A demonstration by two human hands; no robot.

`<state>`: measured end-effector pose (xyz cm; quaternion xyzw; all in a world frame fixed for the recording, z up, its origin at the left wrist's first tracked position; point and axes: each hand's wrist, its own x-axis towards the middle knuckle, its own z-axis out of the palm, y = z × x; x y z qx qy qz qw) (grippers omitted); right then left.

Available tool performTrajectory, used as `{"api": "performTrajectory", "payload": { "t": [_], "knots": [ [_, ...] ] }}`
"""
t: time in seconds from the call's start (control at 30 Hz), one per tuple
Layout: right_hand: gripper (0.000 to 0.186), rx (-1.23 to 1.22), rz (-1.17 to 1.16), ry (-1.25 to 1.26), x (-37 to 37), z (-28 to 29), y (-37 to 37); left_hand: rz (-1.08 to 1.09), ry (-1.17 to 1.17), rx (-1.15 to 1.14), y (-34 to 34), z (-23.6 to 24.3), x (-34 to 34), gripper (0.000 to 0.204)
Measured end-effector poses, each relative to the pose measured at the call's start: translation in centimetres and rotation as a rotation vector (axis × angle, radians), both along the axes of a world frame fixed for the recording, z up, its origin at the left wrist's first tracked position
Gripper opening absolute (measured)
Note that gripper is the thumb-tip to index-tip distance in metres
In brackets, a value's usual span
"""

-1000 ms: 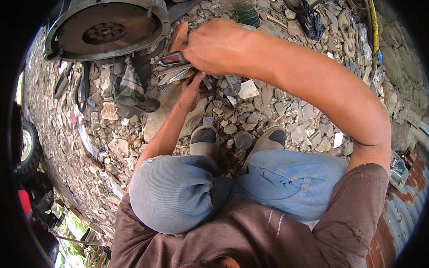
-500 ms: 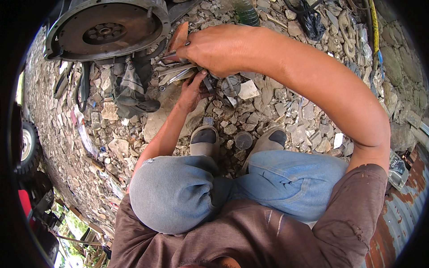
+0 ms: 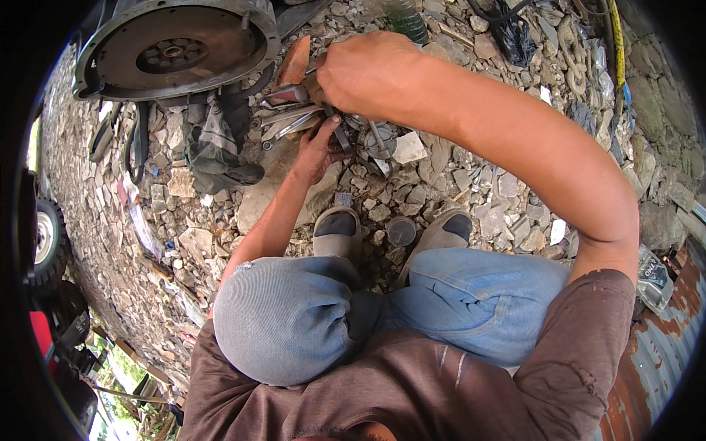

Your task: The person sits on a rocky ground and uses a screwdriver to adjust a small mechanical part held in their left hand. They repeatedly tighten or loosen screws on the component while surrounded by various tools and debris.

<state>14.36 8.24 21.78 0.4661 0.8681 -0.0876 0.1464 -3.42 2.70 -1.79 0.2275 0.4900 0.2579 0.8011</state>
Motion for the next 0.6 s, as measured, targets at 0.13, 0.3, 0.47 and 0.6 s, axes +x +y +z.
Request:
{"api": "performTrajectory", "payload": {
  "t": [0.13,0.3,0.47,0.6],
  "knots": [
    [0.027,0.003,0.144,0.044,0.5,-0.3,0.4,-0.001,0.014,-0.007,-0.1,0.1,-0.1,0.067],
    [0.024,0.136,0.116,0.369,1.3,-1.9,-0.6,0.009,-0.004,0.005,-0.1,0.7,0.1,0.071],
    [0.033,-0.114,0.023,0.027,-0.1,0.4,-0.1,0.001,-0.007,0.006,0.0,0.1,-0.1,0.076],
    [0.026,0.076,0.176,0.268,1.1,-1.5,-0.1,0.005,-0.004,0.005,0.0,0.4,0.1,0.077]
  ]
}}
